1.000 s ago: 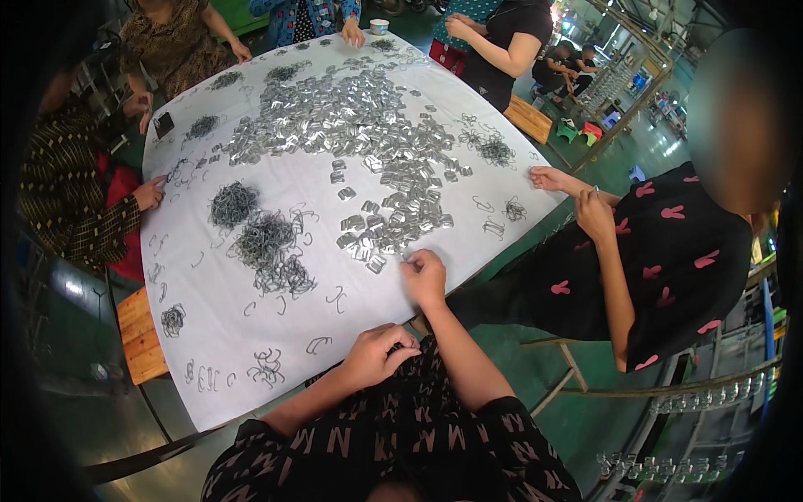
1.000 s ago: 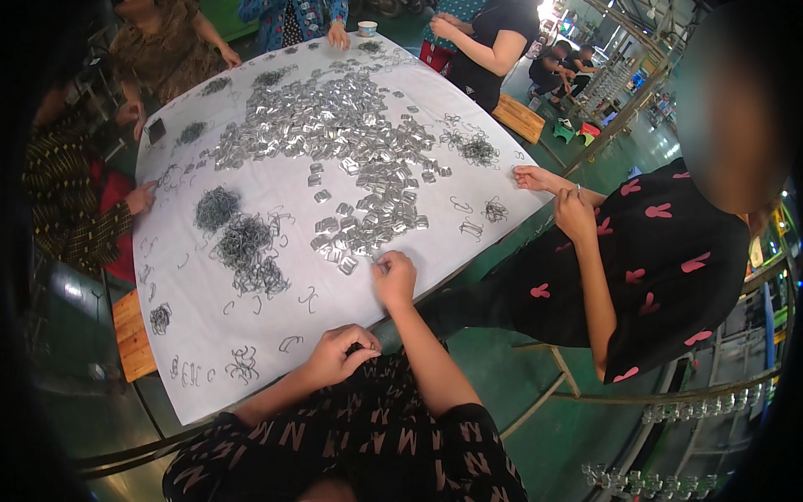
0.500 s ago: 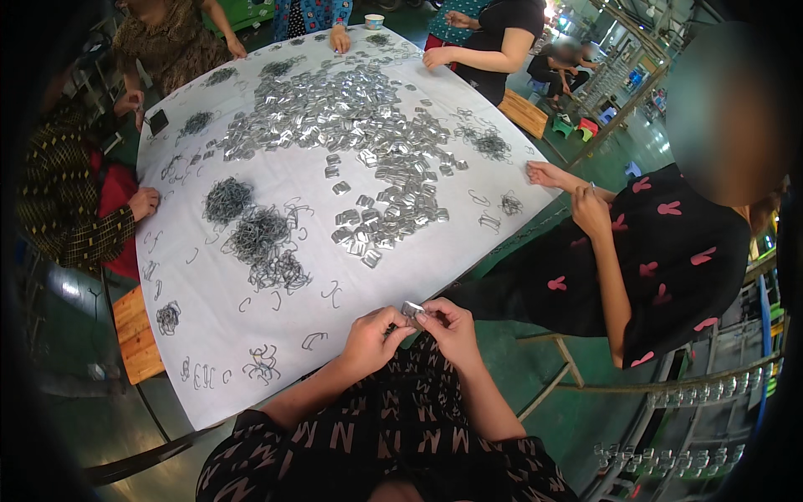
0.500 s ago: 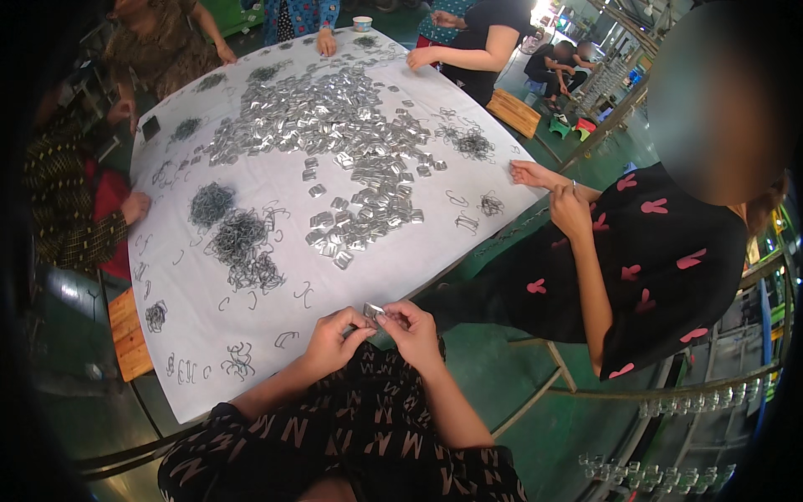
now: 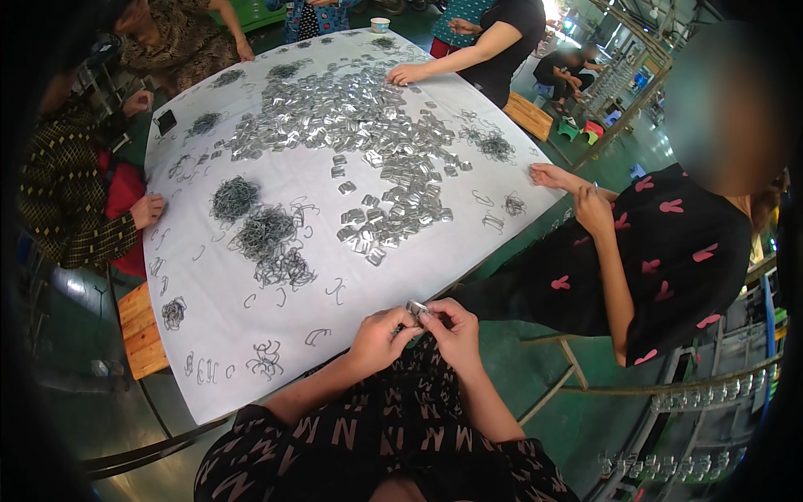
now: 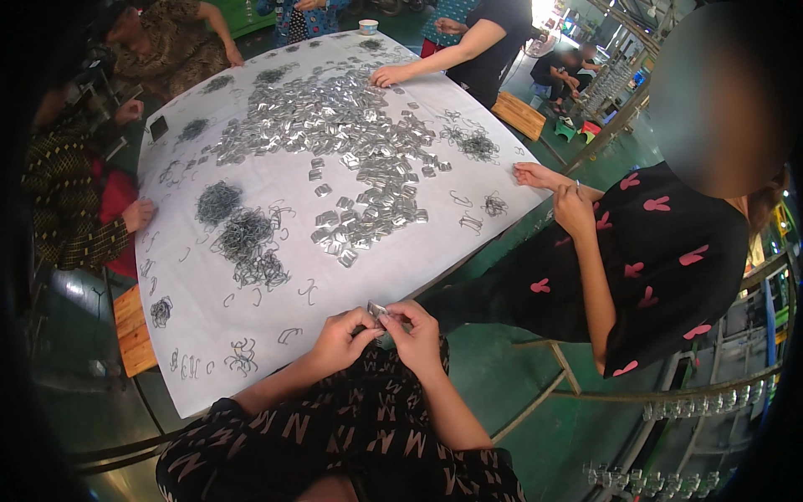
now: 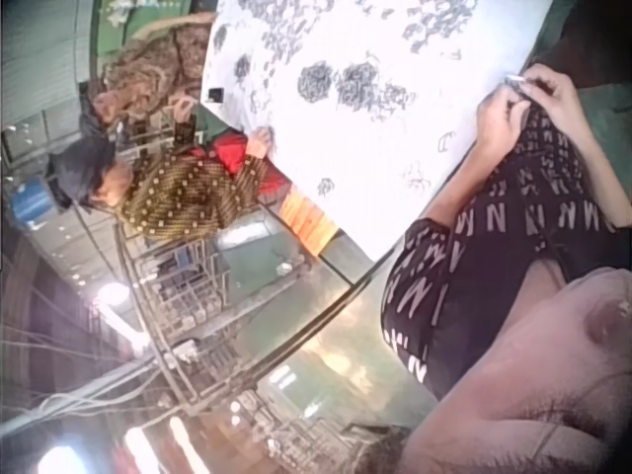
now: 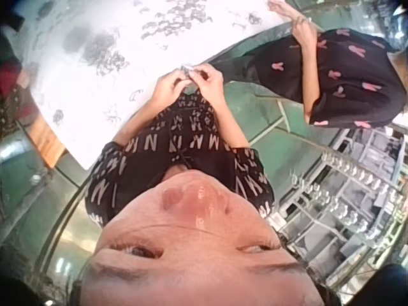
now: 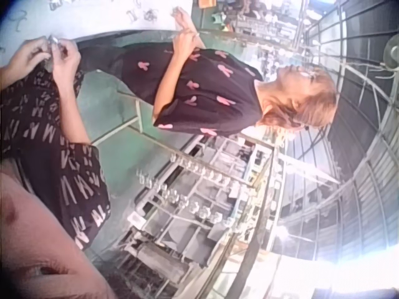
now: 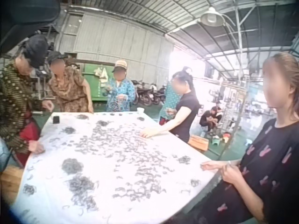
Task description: The person assembles small metal parts by hand, picking up wire and rectangular pieces from a table and attaching them to a metal rack. They work alongside others at the table before moving to the floor to continue attaching parts to the rack.
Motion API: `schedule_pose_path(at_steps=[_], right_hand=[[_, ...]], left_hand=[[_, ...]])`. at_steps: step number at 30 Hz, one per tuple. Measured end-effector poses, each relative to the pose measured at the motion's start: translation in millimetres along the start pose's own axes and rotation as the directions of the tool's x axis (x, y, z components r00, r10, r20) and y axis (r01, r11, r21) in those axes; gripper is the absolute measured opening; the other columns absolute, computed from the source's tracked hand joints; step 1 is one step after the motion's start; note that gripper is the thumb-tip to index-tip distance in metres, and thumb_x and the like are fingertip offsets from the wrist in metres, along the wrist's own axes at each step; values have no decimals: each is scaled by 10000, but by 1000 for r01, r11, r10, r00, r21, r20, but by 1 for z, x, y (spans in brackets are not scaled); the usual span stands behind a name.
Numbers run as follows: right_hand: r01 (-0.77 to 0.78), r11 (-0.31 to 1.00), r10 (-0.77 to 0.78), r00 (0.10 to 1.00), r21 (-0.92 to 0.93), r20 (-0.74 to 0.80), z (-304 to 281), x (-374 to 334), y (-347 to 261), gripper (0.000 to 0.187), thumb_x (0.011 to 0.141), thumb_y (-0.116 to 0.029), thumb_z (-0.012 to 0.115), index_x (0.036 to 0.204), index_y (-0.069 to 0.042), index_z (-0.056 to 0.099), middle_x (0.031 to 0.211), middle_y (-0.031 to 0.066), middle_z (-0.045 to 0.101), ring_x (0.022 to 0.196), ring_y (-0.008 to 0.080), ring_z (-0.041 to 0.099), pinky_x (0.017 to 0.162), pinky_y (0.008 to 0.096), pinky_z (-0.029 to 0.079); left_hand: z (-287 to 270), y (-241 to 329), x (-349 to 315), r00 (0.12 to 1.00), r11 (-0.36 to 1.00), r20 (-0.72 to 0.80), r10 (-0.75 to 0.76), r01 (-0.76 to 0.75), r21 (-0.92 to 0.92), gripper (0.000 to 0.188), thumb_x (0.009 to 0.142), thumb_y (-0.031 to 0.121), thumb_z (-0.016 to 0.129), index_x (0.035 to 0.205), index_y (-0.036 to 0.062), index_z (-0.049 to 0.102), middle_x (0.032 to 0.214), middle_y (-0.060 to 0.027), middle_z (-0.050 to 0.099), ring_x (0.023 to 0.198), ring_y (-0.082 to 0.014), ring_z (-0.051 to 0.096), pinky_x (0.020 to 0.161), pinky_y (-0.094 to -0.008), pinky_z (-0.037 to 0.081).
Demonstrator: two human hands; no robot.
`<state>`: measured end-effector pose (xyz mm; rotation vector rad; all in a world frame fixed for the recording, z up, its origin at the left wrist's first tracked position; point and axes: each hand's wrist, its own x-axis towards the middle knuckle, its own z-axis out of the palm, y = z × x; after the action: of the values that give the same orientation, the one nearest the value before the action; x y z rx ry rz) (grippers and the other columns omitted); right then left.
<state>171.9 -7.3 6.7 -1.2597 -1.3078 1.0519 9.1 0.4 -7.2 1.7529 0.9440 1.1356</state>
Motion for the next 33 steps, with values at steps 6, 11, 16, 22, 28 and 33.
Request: schedule_pose_path(at_steps=[6,11,16,22,28,33], right_hand=[[6,1000,-7,1000,9,19,-1,-2,1,95,813,-34,674,890,17,653,815,56,627,727,111,571,691,239,462],[34,999,-34,999,12,-1,-1,-3,-8,87,820,-38,672,887,14,651,818,52,623,737,107,572,690,236,460],[39,997,-39,999,71,-4,-2,-4,-9,74,835,-35,663,890,10,644,846,41,609,755,97,565,690,230,453],[93,984,-92,996,151,-14,-3,-4,-7,74,835,28,637,908,23,626,898,41,593,808,96,562,719,222,453],[69,965,-65,998,253,-24,-7,-7,-5,80,851,58,603,930,45,600,941,81,598,845,147,622,773,251,492],[78,966,-66,996,246,-59,-11,-5,-4,69,856,42,609,925,42,601,918,74,601,820,135,621,753,239,484]], left_hand=[[2,-2,-1,999,997,19,-42,43,-56,157,820,48,680,845,16,529,758,-132,640,680,-269,633,598,-327,490],[1,-6,-3,996,996,48,-79,82,-45,126,841,37,667,852,-4,548,769,-102,649,718,-140,639,654,-274,502],[-2,-4,-1,998,996,51,-36,40,-77,127,830,35,677,885,-8,572,829,-104,661,770,-157,651,690,-277,506],[-10,4,-1,998,996,-52,18,-22,-87,201,790,78,711,953,25,607,958,-132,654,887,-295,630,791,-358,497],[-54,-30,-6,983,970,-183,-26,69,234,179,805,59,659,973,10,621,1002,-143,649,938,-299,613,832,-373,488],[-115,-72,4,873,582,-468,135,312,751,243,744,-21,614,987,-6,611,993,-164,633,962,-355,561,902,-421,440]])
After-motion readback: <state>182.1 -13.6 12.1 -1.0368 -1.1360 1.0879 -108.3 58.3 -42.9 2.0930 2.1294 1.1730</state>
